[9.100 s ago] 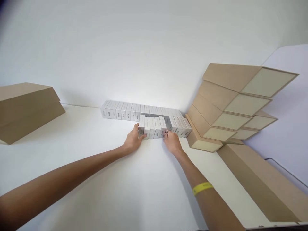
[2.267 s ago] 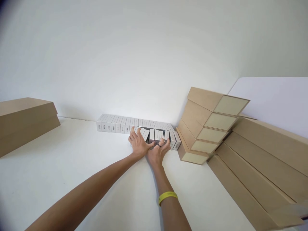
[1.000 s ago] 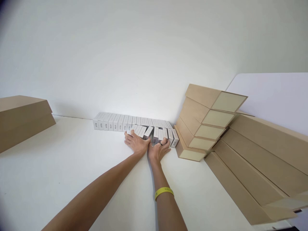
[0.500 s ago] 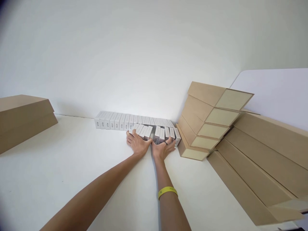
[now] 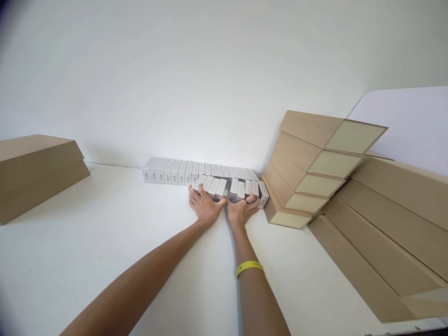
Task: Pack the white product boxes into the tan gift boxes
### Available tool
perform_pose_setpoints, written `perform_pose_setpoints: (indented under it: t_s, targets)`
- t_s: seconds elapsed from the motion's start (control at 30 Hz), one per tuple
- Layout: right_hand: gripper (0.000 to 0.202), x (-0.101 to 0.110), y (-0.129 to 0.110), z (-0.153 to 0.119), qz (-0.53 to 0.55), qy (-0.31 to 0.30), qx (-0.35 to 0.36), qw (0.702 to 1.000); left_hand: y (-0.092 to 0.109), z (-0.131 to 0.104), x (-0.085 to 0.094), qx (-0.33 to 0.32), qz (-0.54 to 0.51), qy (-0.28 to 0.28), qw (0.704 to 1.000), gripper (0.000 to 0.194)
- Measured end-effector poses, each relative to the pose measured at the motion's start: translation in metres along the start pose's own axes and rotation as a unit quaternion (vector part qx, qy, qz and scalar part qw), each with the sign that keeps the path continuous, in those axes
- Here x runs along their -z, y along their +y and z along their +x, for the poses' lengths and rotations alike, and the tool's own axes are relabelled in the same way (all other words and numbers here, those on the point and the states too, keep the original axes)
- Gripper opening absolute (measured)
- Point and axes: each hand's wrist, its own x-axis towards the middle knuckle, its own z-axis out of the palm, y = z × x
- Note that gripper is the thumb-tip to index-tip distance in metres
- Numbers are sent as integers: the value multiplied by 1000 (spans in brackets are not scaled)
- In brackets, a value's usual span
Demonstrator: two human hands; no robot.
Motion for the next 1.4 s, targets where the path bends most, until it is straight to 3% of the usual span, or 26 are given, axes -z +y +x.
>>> perform_pose_setpoints:
  t_s: [0.3,0.6,1.0,1.13,1.23,1.33,1.4]
  targets:
    - [62,9,-3,0,-4,-26,6,1000,-2,2,-2,-1,4,0,1000,97]
    - [81,2,1,13,-20,-58,-14,998,0,5,-5,17,6,15,1000,100]
    - [70,5,-1,14,-17,-59,-23,998,-1,0,11,23,-5,-5,1000,95]
    - [64,19,-10,3,1,-66,-10,998,-2,-3,27,11,-25,-26,999,93]
    - [65,39,-14,-13,20,-92,12,995,-10,-6,49,-12,-40,-61,997,89]
    - [84,77,-6,-35,36,-153,29,987,-42,-9,92,-49,-49,-122,990,90]
    - [95,117,7,-49,51,-215,45,974,-78,-10,138,-87,-59,-181,978,93]
